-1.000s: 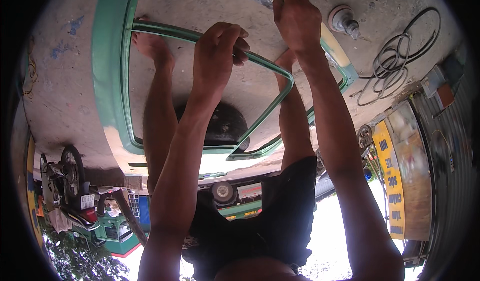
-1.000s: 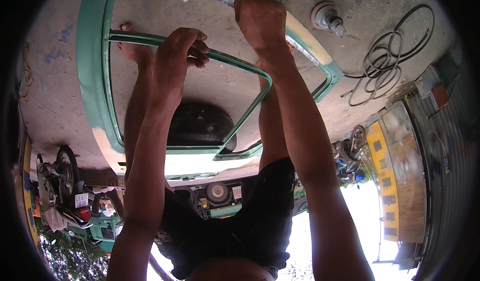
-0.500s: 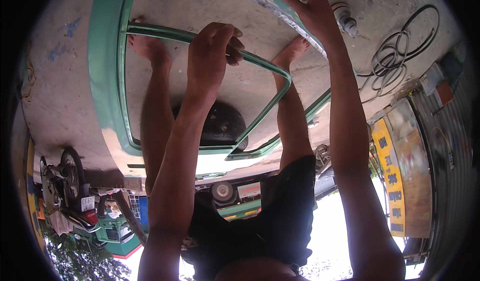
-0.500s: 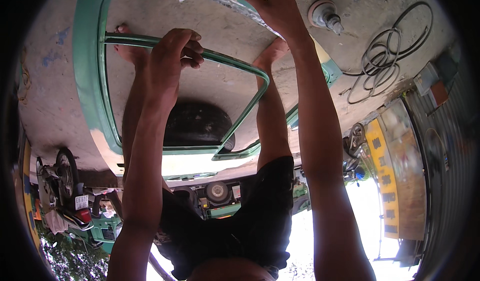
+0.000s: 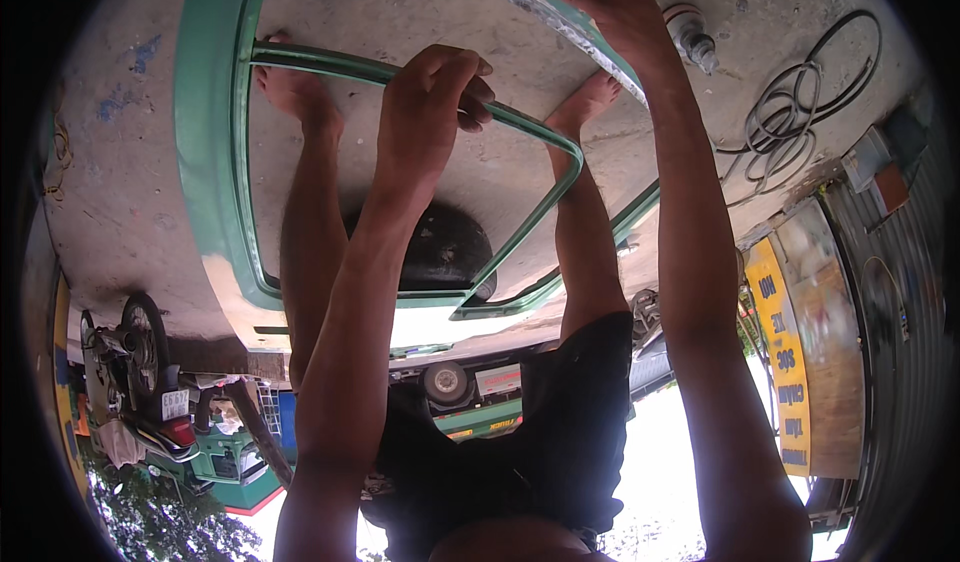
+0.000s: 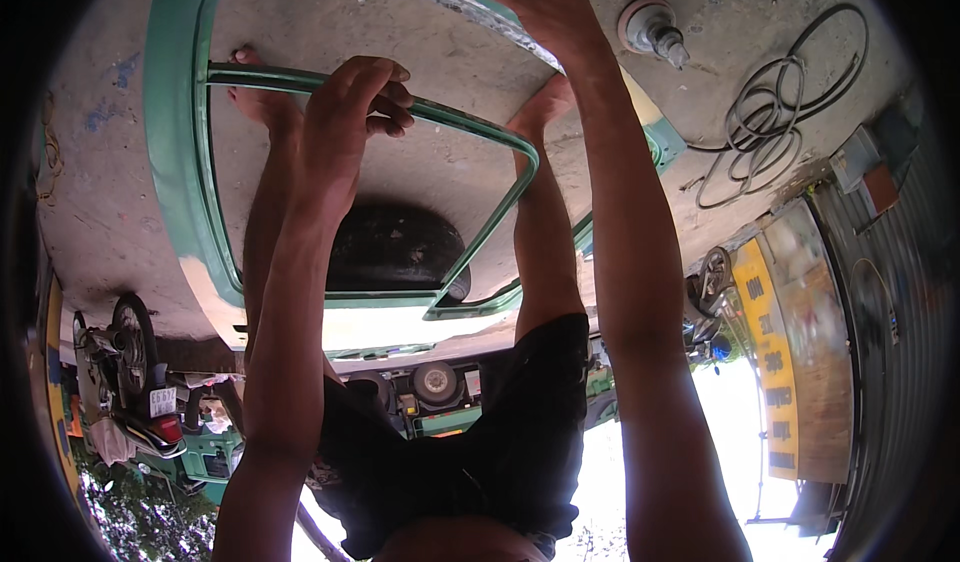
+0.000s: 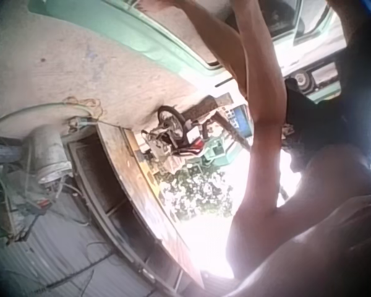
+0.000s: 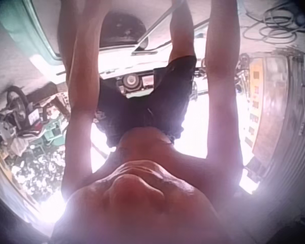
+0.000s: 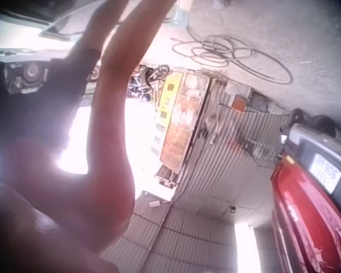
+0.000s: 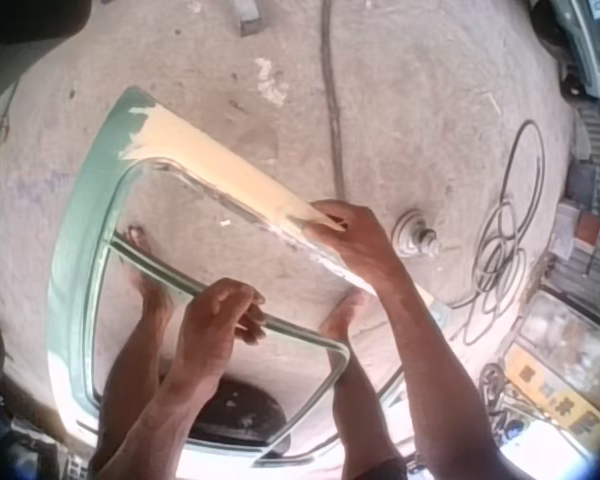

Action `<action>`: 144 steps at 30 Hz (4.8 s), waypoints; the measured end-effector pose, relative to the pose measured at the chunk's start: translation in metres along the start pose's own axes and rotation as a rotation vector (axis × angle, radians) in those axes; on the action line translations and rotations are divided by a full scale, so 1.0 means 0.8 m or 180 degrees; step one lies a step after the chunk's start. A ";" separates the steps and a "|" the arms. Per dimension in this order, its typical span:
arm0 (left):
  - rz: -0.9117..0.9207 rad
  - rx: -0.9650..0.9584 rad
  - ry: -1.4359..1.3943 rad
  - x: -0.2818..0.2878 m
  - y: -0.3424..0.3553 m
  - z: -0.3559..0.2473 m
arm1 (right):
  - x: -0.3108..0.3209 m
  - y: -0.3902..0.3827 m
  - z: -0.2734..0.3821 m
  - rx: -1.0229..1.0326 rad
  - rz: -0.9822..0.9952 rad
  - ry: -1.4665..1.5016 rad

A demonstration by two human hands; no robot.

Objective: The person applies body filler to a car door panel using a spreader and then prepares a rubber seal for installation.

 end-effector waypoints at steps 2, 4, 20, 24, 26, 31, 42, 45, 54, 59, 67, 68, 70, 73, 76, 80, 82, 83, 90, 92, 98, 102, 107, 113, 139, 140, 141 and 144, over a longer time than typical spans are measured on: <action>-0.0010 0.0014 0.0028 0.000 0.000 0.002 | 0.000 0.001 0.001 0.0037 -0.0002 -0.0051; -0.0004 0.0007 0.0039 0.001 0.001 0.005 | -0.001 0.001 0.001 0.0080 -0.0009 -0.0106; -0.0055 0.0024 -0.0033 0.000 -0.001 -0.003 | 0.020 0.002 -0.009 -0.0272 0.0215 0.0561; -0.0126 0.0064 -0.0131 0.007 -0.006 0.000 | 0.001 0.002 -0.001 -0.0017 0.0066 -0.0107; -0.0021 0.0043 -0.0062 -0.001 0.008 0.009 | -0.003 0.009 -0.021 0.0164 -0.0360 -0.0303; -0.0058 0.0031 -0.0121 0.004 0.006 0.012 | -0.001 0.008 -0.008 0.0063 -0.0255 -0.0199; 0.0003 0.0251 -0.0101 0.004 0.004 0.010 | -0.006 0.005 -0.007 0.0493 -0.0583 -0.0898; -0.0031 0.0038 -0.0119 0.006 0.003 0.008 | -0.046 0.031 -0.011 0.1231 -0.1185 -0.2160; -0.0485 0.0467 0.0445 0.018 0.001 0.008 | -0.182 0.146 0.118 0.1268 -0.2474 -0.2723; -0.0210 0.0482 0.0557 0.029 0.010 0.032 | -0.151 0.107 0.054 0.1499 -0.2402 -0.2637; -0.0256 0.0281 0.1327 0.010 0.011 0.069 | -0.004 -0.085 -0.196 0.1255 -0.2101 -0.2710; -0.0277 0.0283 0.1392 0.011 0.008 0.072 | 0.017 -0.112 -0.221 0.1211 -0.2066 -0.2854; -0.0418 0.0503 0.1532 0.006 0.008 0.076 | 0.056 -0.165 -0.290 0.0900 -0.1816 -0.2594; -0.0447 0.0526 0.2188 0.004 -0.008 0.085 | 0.115 -0.240 -0.365 0.0309 -0.1569 -0.2736; -0.0219 0.0385 0.2557 -0.031 -0.068 0.057 | 0.161 -0.311 -0.405 -0.0203 -0.1497 -0.2989; 0.0464 0.0278 0.3291 -0.081 -0.132 0.025 | 0.155 -0.466 -0.419 -0.1763 -0.1357 -0.2315; 0.0747 -0.0182 0.4427 -0.080 -0.172 -0.007 | 0.124 -0.544 -0.374 -0.2681 -0.1001 -0.0618; 0.0943 -0.0607 0.5099 -0.078 -0.191 -0.021 | 0.099 -0.591 -0.356 -0.2614 -0.1105 -0.0363; 0.1514 0.1163 0.4175 -0.072 -0.325 -0.109 | -0.184 -0.758 -0.105 -0.2394 -0.1274 0.2921; 0.1606 0.1436 0.3674 -0.067 -0.340 -0.139 | -0.231 -0.753 -0.006 -0.2358 -0.1335 0.5249; 0.1713 0.1302 0.5120 -0.054 -0.330 -0.260 | -0.299 -0.713 0.187 0.0054 -0.3130 0.7658; 0.1734 0.0501 0.5804 -0.038 -0.227 -0.312 | -0.331 -0.715 0.218 0.0791 -0.4160 0.7807; 0.1063 0.0321 0.6425 -0.094 -0.189 -0.323 | -0.294 -0.767 0.183 0.0025 -0.4113 0.8509; 0.2479 -0.0161 0.7247 -0.319 -0.241 -0.170 | -0.350 -0.828 0.115 -0.0739 -0.5375 0.7324; 0.5419 -0.0958 0.9004 -0.473 -0.328 0.023 | -0.474 -0.427 0.504 -0.4287 -0.3463 0.7220; 0.5219 -0.0729 0.8960 -0.470 -0.330 0.014 | -0.461 -0.416 0.521 -0.4239 -0.3450 0.7334; 0.5218 -0.0774 0.8987 -0.479 -0.313 0.013 | -0.448 -0.419 0.531 -0.4467 -0.3571 0.7422; 0.5288 -0.0975 0.9120 -0.508 -0.261 0.035 | -0.413 -0.479 0.540 -0.4800 -0.4087 0.7358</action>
Point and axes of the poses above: each hand's wrist, its own y-axis towards the middle knuckle, its own x-axis out of the back of the hand, z = x × y, the point moved 1 cm from there along y, towards the middle knuckle, and after that the axes turned 1 degree about z, right-handed, at the moved point
